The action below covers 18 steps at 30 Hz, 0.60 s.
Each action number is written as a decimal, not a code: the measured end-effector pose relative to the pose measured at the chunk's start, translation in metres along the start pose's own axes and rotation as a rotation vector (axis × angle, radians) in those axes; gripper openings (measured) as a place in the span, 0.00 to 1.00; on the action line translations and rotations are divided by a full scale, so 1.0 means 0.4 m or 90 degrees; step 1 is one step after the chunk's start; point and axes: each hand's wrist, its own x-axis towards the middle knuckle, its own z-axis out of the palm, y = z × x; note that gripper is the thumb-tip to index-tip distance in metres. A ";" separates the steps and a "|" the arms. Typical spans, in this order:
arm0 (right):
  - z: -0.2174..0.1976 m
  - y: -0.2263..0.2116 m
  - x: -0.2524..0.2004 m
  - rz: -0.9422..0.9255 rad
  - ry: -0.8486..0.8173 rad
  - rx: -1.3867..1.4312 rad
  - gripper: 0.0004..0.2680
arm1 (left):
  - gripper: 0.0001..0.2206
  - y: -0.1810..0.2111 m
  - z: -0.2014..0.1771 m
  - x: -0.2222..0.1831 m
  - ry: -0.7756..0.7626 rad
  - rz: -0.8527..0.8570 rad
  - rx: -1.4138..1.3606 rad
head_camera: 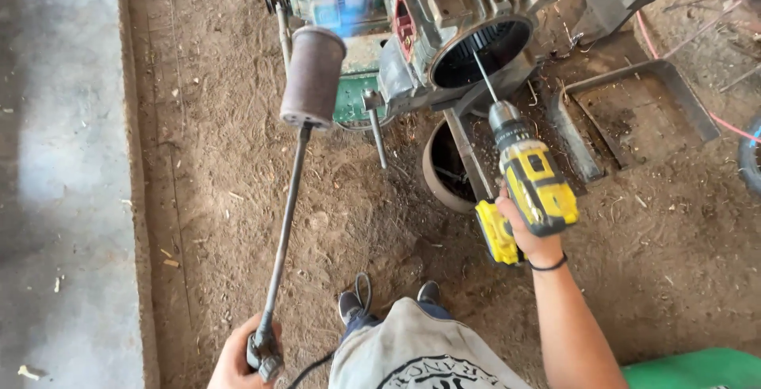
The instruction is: Heating a motor housing with a blowtorch while drilling into it with a power drill to facilitate disassembly or repair.
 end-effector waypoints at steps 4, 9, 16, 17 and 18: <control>-0.008 0.002 -0.029 0.020 0.005 0.098 0.04 | 0.21 0.033 0.009 -0.007 -0.088 0.025 0.197; -0.009 -0.025 -0.012 0.020 0.012 0.028 0.04 | 0.36 0.170 0.080 -0.077 -0.012 -0.159 0.297; 0.022 -0.055 -0.002 0.018 0.037 0.140 0.06 | 0.37 0.082 0.003 -0.024 -0.075 -0.122 0.291; 0.006 -0.039 -0.010 0.028 0.008 0.152 0.06 | 0.36 0.076 0.001 -0.021 -0.073 -0.102 0.319; 0.008 -0.029 -0.002 0.025 0.005 0.151 0.06 | 0.36 0.095 0.015 -0.035 -0.071 -0.101 0.316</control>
